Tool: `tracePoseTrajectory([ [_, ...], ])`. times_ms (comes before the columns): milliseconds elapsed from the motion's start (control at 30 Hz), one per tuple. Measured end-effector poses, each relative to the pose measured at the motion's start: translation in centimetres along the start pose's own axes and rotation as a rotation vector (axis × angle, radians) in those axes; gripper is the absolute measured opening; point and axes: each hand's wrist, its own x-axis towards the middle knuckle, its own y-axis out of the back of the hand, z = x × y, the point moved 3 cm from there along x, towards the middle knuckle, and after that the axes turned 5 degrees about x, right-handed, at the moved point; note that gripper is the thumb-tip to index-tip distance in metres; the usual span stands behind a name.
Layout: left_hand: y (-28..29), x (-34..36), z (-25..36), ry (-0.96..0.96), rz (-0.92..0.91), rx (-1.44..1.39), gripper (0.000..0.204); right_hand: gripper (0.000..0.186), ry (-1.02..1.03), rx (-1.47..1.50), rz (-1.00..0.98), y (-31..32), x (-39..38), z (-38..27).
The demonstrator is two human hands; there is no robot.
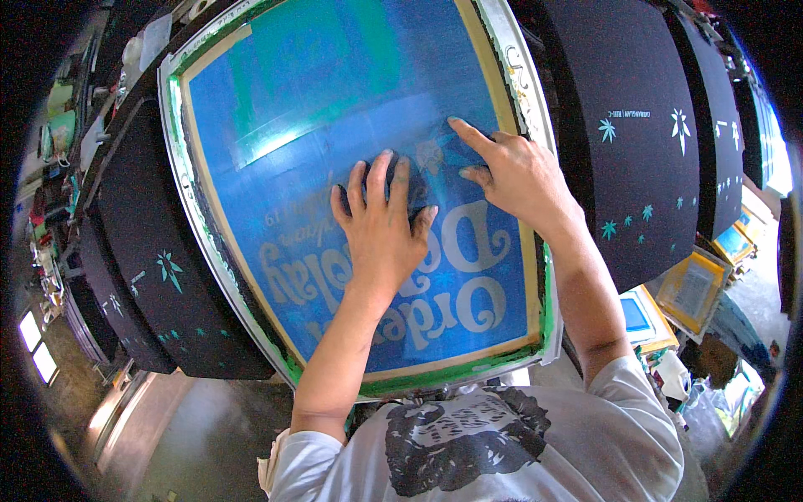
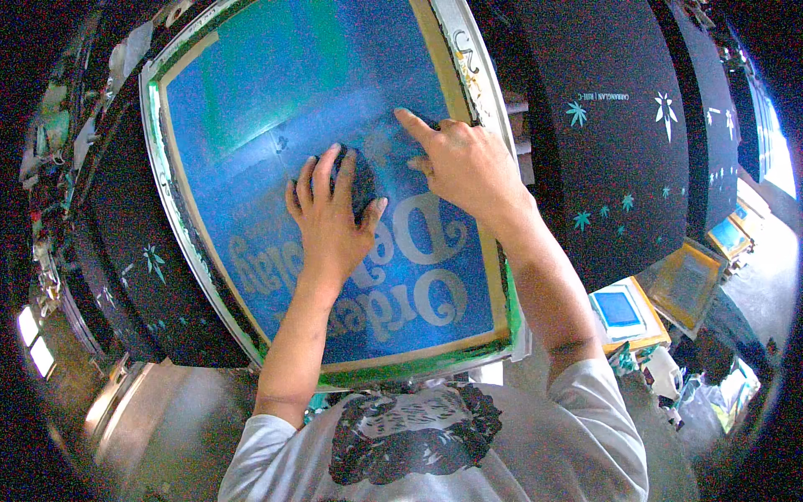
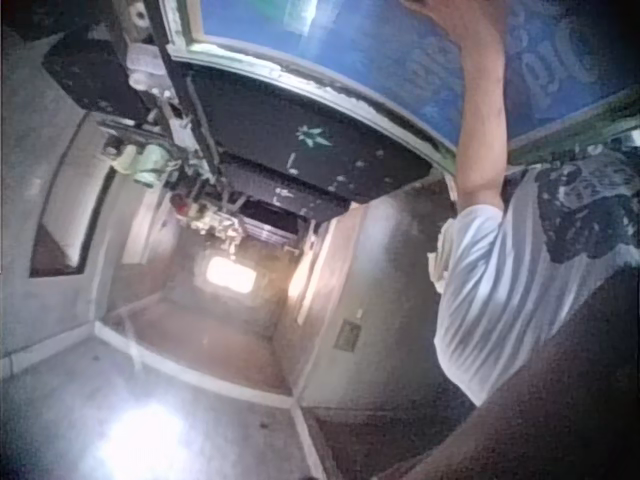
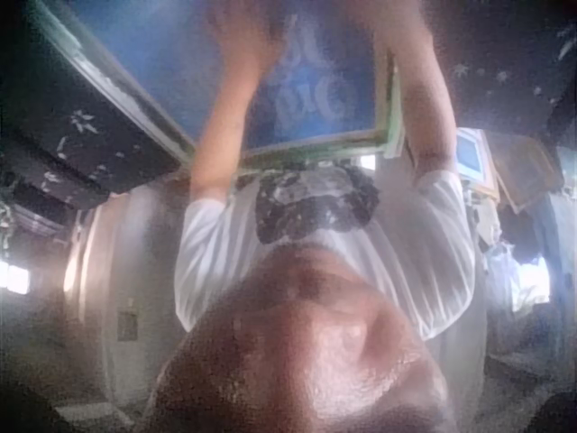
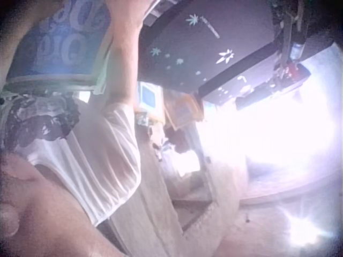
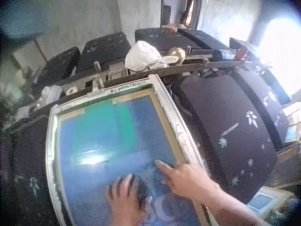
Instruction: The person repeatedly applies green ink to a screen printing frame using a squeegee, then wipes the screen surface with a cloth. The person handles the squeegee and cloth while working on the frame in a cluttered workshop.
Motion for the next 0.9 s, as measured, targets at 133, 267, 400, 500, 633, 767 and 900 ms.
tracePoseTrajectory([
  [133,-0.24,-0.08,-0.18,0.024,0.015,-0.03,0.074,0.064,-0.009,0.002,-0.029,-0.29,0.2,0.21],
  [267,-0.31,-0.2,-0.12,0.023,0.011,-0.017,0.078,0.064,0.002,0.023,-0.01,-0.23,0.07,0.37],
  [400,-0.33,-0.23,0.0,0.023,-0.013,0.003,0.077,0.067,-0.016,0.036,-0.001,-0.19,0.08,0.3],
  [500,-0.29,-0.23,0.05,0.023,-0.015,0.009,0.076,0.067,-0.012,0.04,-0.01,-0.04,0.12,0.31],
  [633,-0.28,-0.28,0.11,0.016,-0.013,0.016,0.076,0.067,-0.012,0.064,-0.017,-0.03,0.14,0.52],
  [767,-0.27,-0.3,0.12,0.013,-0.015,0.028,0.077,0.067,-0.005,0.063,-0.017,-0.19,0.23,0.67],
  [900,-0.26,-0.34,0.14,0.014,-0.013,0.025,0.077,0.066,-0.026,0.042,-0.03,-0.01,0.28,0.41],
])
